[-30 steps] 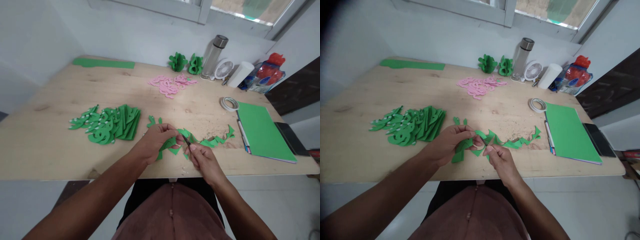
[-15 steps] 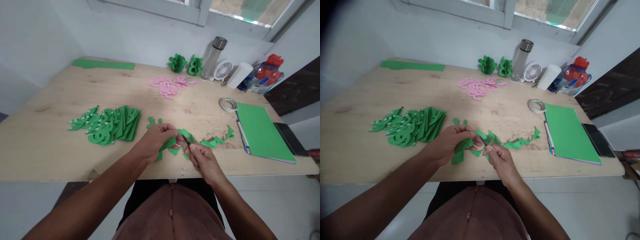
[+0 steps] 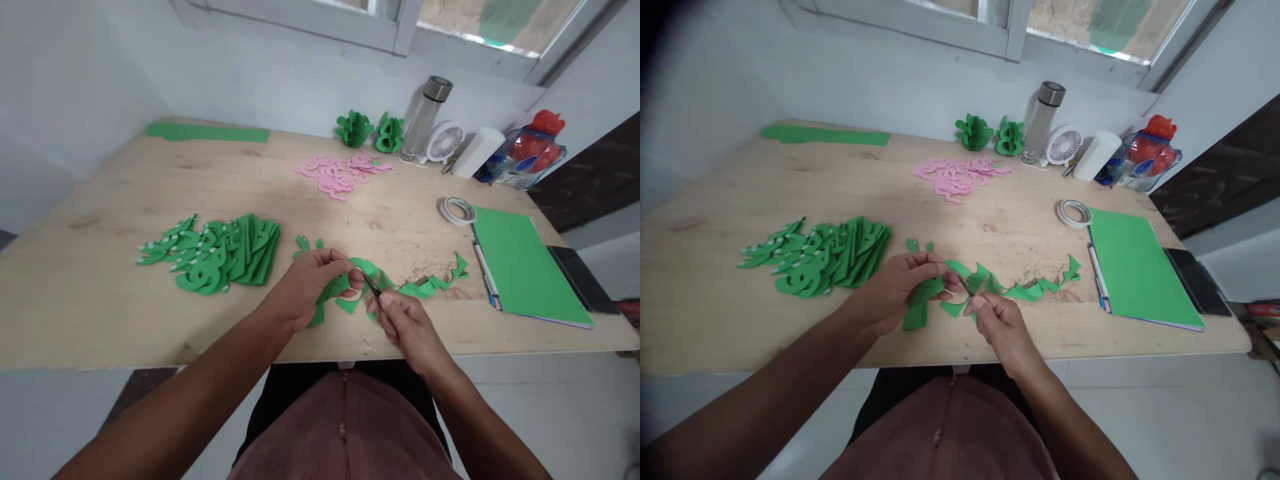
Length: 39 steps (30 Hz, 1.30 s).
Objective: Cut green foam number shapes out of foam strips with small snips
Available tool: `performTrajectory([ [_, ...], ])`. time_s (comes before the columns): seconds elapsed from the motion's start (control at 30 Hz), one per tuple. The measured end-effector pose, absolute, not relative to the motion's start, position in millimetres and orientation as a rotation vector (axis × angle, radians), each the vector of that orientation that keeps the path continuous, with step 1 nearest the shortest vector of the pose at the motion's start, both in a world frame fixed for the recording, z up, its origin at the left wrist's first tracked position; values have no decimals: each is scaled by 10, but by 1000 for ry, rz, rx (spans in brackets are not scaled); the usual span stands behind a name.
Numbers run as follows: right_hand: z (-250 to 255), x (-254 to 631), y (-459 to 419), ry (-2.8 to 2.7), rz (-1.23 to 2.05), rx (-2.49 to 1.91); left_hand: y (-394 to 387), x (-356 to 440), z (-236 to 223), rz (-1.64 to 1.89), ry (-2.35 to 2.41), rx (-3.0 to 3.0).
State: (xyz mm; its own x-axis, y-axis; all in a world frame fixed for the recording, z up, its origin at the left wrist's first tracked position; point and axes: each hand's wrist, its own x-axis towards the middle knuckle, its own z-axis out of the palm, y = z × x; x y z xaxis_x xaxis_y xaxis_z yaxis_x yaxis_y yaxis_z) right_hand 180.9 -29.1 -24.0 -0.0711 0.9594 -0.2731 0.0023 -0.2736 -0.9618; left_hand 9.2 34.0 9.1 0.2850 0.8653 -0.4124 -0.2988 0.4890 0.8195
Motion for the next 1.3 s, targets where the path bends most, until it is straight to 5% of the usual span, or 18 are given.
performTrajectory([
  [0.57,-270,1430,-264,-857,1186,-1291,90,330,39,1114,887,400],
  [1.3,-186,1926,-225,-1165,1551,-1309,223,136,191,994,1026,586],
])
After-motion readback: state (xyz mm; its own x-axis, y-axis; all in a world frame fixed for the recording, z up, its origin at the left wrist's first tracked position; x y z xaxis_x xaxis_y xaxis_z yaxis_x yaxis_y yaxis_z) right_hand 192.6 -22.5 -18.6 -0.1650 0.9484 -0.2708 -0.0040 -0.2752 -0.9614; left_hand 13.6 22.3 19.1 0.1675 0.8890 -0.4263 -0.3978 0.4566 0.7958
